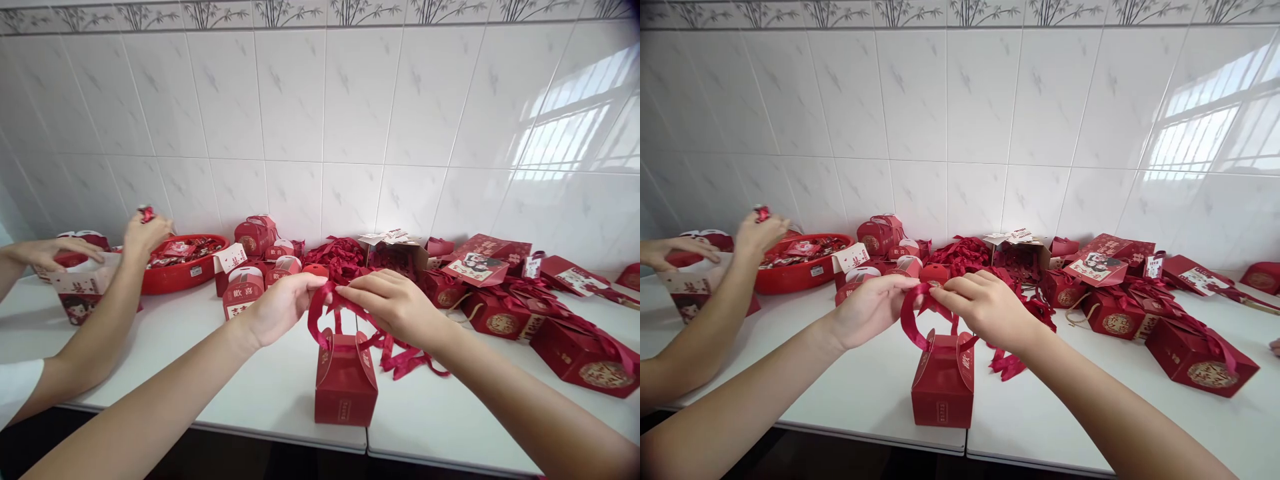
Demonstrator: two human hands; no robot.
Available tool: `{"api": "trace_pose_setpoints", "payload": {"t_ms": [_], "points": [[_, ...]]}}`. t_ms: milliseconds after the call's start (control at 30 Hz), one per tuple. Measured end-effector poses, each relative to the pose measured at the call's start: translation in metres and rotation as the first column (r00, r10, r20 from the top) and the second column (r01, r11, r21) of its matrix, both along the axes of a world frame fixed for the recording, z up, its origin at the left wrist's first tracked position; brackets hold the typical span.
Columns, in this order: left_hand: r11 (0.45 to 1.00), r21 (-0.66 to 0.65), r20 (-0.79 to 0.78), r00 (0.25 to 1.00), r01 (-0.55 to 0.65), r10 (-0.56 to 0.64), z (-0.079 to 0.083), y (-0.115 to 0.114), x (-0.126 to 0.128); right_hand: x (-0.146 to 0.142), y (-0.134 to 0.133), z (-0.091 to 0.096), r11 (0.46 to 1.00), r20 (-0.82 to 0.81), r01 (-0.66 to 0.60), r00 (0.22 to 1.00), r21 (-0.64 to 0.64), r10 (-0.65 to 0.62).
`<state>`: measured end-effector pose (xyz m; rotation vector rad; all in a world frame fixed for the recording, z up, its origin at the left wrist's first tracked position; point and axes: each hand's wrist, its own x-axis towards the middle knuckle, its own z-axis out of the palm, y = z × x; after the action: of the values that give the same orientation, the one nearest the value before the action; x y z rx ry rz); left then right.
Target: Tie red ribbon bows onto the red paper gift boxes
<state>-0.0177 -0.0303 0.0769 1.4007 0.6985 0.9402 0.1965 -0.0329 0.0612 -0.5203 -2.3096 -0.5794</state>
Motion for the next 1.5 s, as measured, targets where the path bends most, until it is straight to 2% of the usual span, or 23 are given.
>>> {"api": "trace_pose_setpoints", "payload": {"t_ms": [67, 133, 167, 200, 267, 300, 333, 367, 400, 467, 533, 567, 600, 667, 733, 833, 933, 1000, 1067, 1133, 1233, 1400, 1500], "points": [[0.994, 0.106, -0.082, 0.996, -0.01, 0.019, -0.002, -0.002, 0.0, -0.001, -0.001, -0.003, 0.999, 0.019, 0.028, 0.999, 0.044, -0.029], [0.934, 0.352, -0.245, 0.957, -0.059, 0.153, -0.005, -0.006, 0.0, -0.002, -0.003, -0.006, 0.999, -0.03, 0.028, 0.999, 0.021, -0.028], [0.849, 0.52, -0.301, 0.911, -0.092, 0.283, -0.007, -0.008, -0.001, -0.001, -0.004, -0.009, 1.0, -0.082, 0.028, 0.996, -0.008, -0.028], [0.718, 0.687, -0.312, 0.847, -0.112, 0.431, -0.009, -0.011, -0.002, 0.001, -0.006, -0.011, 0.998, -0.147, 0.031, 0.988, -0.048, -0.038], [0.407, 0.908, -0.226, 0.7, -0.101, 0.678, -0.014, -0.016, -0.009, 0.009, -0.012, -0.016, 0.984, -0.278, 0.084, 0.952, -0.154, -0.125], [0.303, 0.95, -0.193, 0.631, -0.07, 0.751, -0.016, -0.017, -0.015, 0.016, -0.015, -0.018, 0.966, -0.311, 0.142, 0.928, -0.216, -0.206], [0.265, 0.964, -0.202, 0.562, -0.033, 0.802, -0.02, -0.018, -0.022, 0.025, -0.019, -0.02, 0.932, -0.306, 0.227, 0.899, -0.283, -0.312], [0.287, 0.958, -0.252, 0.483, 0.002, 0.838, -0.024, -0.018, -0.031, 0.036, -0.023, -0.022, 0.871, -0.255, 0.339, 0.861, -0.355, -0.439], [0.349, 0.937, -0.332, 0.393, 0.028, 0.858, -0.029, -0.017, -0.042, 0.047, -0.026, -0.025, 0.778, -0.16, 0.465, 0.807, -0.423, -0.569], [0.523, 0.851, -0.522, 0.178, 0.043, 0.834, -0.046, -0.013, -0.065, 0.07, -0.031, -0.033, 0.514, 0.111, 0.685, 0.648, -0.517, -0.753], [0.706, 0.708, -0.705, -0.022, 0.027, 0.709, -0.069, -0.009, -0.086, 0.088, -0.033, -0.047, 0.256, 0.369, 0.796, 0.505, -0.548, -0.78], [0.775, 0.631, -0.773, -0.069, 0.021, 0.631, -0.081, -0.006, -0.094, 0.095, -0.033, -0.055, 0.176, 0.465, 0.817, 0.474, -0.549, -0.748], [0.827, 0.563, -0.824, -0.066, 0.019, 0.562, -0.094, -0.005, -0.099, 0.098, -0.033, -0.064, 0.13, 0.533, 0.827, 0.464, -0.546, -0.707], [0.868, 0.493, -0.87, 0.036, 0.067, 0.491, -0.113, -0.003, -0.102, 0.099, -0.03, -0.078, 0.135, 0.588, 0.826, 0.494, -0.547, -0.64], [0.821, 0.566, -0.818, 0.176, 0.076, 0.547, -0.12, -0.002, -0.094, 0.091, -0.026, -0.085, 0.224, 0.531, 0.792, 0.56, -0.567, -0.636], [0.737, 0.675, -0.659, 0.416, -0.042, 0.627, -0.112, -0.002, -0.07, 0.07, -0.022, -0.081, 0.393, 0.308, 0.637, 0.711, -0.663, -0.632], [0.823, 0.552, -0.571, 0.657, -0.138, 0.493, -0.098, -0.006, -0.042, 0.044, -0.024, -0.076, 0.513, 0.13, 0.392, 0.871, -0.763, -0.473], [0.886, 0.439, -0.534, 0.748, -0.152, 0.393, -0.094, -0.009, -0.026, 0.027, -0.027, -0.077, 0.578, 0.066, 0.278, 0.931, -0.768, -0.359], [0.918, 0.368, -0.515, 0.789, -0.151, 0.336, -0.095, -0.011, -0.013, 0.014, -0.028, -0.08, 0.626, 0.04, 0.214, 0.959, -0.749, -0.28], [0.919, 0.36, -0.486, 0.808, -0.163, 0.333, -0.099, -0.013, -0.004, 0.005, -0.027, -0.081, 0.635, 0.037, 0.161, 0.978, -0.755, -0.205], [0.907, 0.376, -0.434, 0.829, -0.19, 0.354, -0.108, -0.014, 0.002, -0.002, -0.023, -0.077, 0.604, 0.03, 0.106, 0.991, -0.79, -0.134], [0.913, 0.317, -0.384, 0.846, -0.255, 0.37, -0.119, -0.016, 0.004, -0.004, -0.022, -0.078, 0.573, -0.013, 0.068, 0.991, -0.817, -0.136], [0.921, 0.229, -0.412, 0.825, -0.316, 0.386, -0.123, -0.016, 0.004, -0.003, -0.026, -0.089, 0.498, -0.044, 0.072, 0.975, -0.864, -0.218]]}}
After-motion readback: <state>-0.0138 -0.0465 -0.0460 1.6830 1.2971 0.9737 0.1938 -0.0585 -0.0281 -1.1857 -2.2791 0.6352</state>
